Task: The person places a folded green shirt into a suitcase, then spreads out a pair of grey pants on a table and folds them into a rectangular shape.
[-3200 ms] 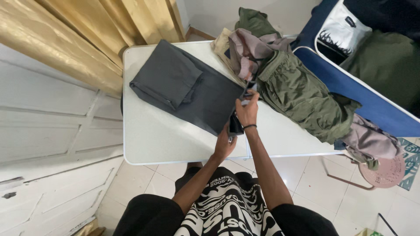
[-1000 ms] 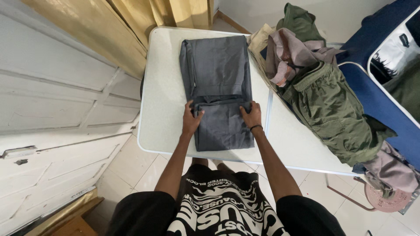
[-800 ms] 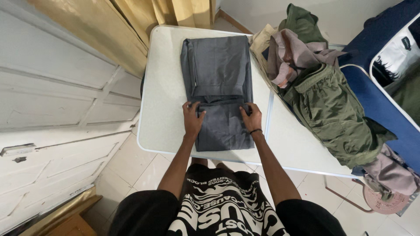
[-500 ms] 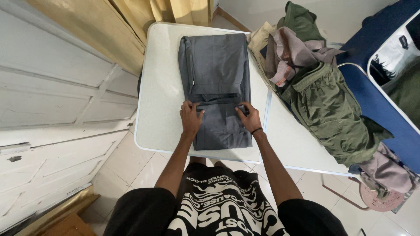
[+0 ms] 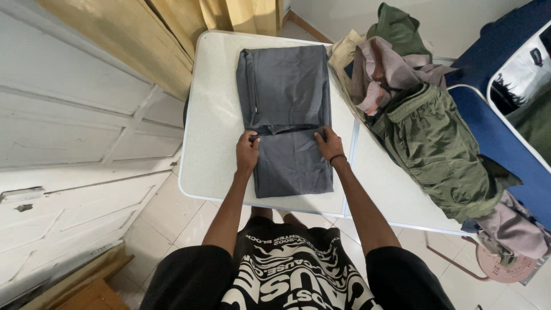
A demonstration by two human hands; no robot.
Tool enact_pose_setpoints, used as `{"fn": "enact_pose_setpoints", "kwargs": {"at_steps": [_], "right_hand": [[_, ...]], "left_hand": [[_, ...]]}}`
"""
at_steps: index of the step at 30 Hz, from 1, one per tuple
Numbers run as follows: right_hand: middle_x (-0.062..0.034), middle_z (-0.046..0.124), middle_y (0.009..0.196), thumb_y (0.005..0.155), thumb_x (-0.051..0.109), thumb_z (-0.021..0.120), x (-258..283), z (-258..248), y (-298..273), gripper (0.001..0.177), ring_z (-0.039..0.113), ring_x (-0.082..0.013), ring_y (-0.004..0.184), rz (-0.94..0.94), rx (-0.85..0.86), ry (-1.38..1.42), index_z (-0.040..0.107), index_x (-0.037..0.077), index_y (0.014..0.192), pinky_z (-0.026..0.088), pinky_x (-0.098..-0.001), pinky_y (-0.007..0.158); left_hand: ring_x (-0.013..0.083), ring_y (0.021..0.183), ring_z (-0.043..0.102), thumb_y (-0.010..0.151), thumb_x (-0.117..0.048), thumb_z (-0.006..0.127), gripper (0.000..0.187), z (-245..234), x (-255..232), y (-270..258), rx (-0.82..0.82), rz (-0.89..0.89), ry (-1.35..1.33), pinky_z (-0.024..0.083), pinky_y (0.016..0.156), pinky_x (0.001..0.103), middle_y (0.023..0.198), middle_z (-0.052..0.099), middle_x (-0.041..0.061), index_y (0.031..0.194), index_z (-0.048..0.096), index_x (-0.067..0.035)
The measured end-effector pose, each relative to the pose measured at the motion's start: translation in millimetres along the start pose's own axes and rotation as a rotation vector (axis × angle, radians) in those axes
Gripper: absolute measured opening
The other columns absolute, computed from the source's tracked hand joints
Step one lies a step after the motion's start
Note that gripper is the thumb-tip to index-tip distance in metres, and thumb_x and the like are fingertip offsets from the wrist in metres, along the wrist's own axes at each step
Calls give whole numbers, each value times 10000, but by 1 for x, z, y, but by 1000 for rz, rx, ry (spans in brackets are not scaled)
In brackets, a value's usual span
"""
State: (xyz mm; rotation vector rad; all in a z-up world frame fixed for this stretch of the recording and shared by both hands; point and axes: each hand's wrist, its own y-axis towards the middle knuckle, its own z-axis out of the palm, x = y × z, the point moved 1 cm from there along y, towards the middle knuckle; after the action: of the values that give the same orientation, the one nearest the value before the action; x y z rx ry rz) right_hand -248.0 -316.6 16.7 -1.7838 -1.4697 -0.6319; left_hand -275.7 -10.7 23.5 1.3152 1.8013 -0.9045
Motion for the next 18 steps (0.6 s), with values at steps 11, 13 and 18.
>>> {"fn": "enact_pose_setpoints", "kwargs": {"at_steps": [11, 13, 18], "right_hand": [[-192, 264, 1653, 1001, 412, 609, 18, 66, -69, 622, 220, -430, 1545, -450, -66, -579, 442, 110, 1519, 178, -615, 1258], [-170, 206, 1693, 1024, 471, 544, 9, 71, -68, 655, 169, -409, 1559, -407, -21, -653, 380, 170, 1583, 145, -602, 1245], [-73, 127, 1742, 1034, 563, 419, -8, 61, -65, 717, 116, -307, 1598, -335, 61, -693, 269, 227, 1650, 102, -579, 1276]], "left_hand": [[372, 1550, 285, 1028, -301, 583, 522, 32, 1, -59, 93, 598, 541, 208, 1240, 599, 1662, 350, 108, 1521, 505, -148], [341, 1561, 251, 1027, -362, 563, 568, 33, 6, -57, 123, 586, 622, 154, 1241, 609, 1689, 305, 79, 1564, 470, -203], [250, 1570, 252, 1041, -440, 506, 596, 34, 27, -47, 172, 502, 723, 90, 1257, 606, 1704, 290, 51, 1603, 417, -264]]}}
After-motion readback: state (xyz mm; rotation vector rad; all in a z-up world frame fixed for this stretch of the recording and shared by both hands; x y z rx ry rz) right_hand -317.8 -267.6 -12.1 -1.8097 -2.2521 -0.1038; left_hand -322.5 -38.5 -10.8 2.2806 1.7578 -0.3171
